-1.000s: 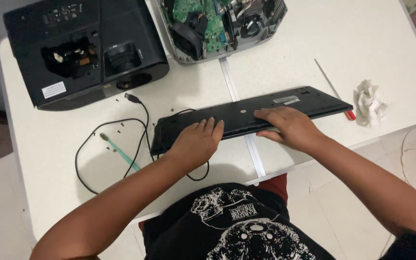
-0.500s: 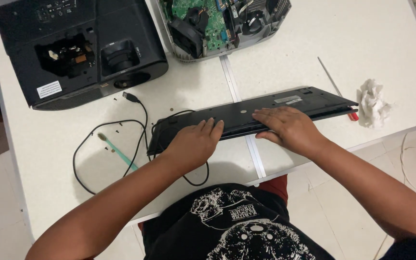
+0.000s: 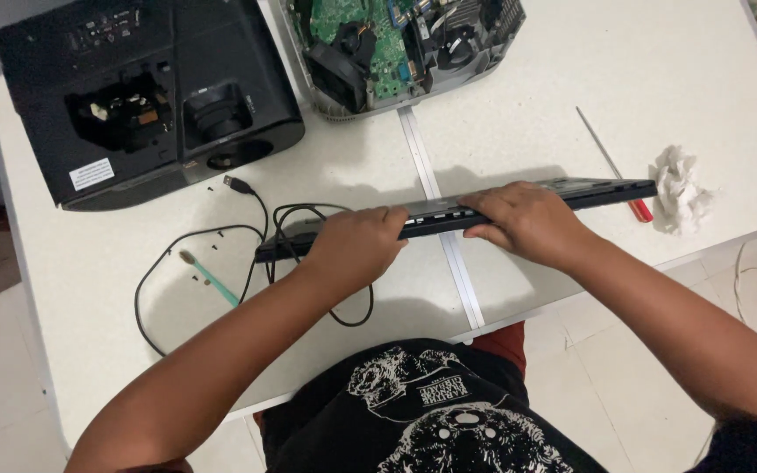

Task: Disassembling and reassembling a computer keyboard casing on a workbench

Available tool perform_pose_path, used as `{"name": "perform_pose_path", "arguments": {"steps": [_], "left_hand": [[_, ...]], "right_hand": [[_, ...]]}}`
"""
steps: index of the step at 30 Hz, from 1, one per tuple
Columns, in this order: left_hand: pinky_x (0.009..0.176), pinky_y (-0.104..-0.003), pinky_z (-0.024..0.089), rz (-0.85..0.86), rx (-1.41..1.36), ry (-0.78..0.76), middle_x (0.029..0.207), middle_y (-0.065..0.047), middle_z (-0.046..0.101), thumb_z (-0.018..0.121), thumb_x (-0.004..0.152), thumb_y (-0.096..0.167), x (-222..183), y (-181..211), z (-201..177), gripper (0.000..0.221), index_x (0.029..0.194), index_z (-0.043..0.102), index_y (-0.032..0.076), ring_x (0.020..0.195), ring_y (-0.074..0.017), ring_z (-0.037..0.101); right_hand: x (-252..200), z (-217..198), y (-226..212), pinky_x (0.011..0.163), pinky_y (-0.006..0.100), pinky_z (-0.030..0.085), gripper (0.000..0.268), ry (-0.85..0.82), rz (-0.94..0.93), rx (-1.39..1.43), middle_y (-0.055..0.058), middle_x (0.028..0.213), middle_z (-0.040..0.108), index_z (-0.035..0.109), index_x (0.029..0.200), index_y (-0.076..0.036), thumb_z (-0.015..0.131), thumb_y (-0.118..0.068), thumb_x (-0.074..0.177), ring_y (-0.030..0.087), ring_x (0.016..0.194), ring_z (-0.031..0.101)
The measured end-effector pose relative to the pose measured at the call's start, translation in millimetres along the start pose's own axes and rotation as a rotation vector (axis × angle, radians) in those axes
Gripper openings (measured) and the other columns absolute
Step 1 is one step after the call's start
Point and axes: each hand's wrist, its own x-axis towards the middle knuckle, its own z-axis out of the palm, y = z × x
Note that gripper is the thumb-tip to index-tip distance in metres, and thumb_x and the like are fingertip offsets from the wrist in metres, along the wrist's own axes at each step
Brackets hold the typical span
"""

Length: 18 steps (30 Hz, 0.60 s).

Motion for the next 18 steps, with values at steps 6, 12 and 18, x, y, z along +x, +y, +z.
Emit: {"name": "perform_pose_path", "arguments": {"steps": [6, 12, 18], "left_hand": [[0.078, -0.044, 0.057, -0.186, -0.489, -0.640, 0.103, -0.015, 0.072, 0.052, 0.102, 0.042, 33, -18, -55, 0.048, 0.138, 0.054, 0.010, 0.091, -0.0333, 0.075], [0.097, -0.047, 0.052, -0.348, -0.809, -0.834, 0.119, -0.016, 0.073, 0.061, 0.093, 0.053, 38, -43, -27, 0.059, 0.139, 0.062, 0.016, 0.111, -0.0386, 0.069], [0.101, -0.046, 0.049, -0.430, -1.054, -0.932, 0.119, -0.020, 0.072, 0.069, 0.087, 0.056, 11, -41, 26, 0.065, 0.132, 0.067, 0.010, 0.117, -0.0380, 0.066]], "right_hand": [[21, -20, 3, 0.086, 0.051, 0.057, 0.046, -0.288, 0.232, 0.213, 0.015, 0.090, 0.075, 0.065, 0.127, -0.016, 0.073, -0.042, 0.090, 0.039, 0.095, 0.074], [39, -18, 2, 0.091, 0.053, 0.057, 0.041, -0.481, 0.335, 0.430, 0.013, 0.107, 0.078, 0.068, 0.129, -0.018, 0.069, -0.041, 0.095, 0.042, 0.103, 0.073], [40, 13, 2, 0.101, 0.060, 0.052, 0.041, -0.677, 0.399, 0.527, 0.020, 0.118, 0.075, 0.067, 0.130, -0.017, 0.064, -0.042, 0.098, 0.047, 0.115, 0.067]]}}
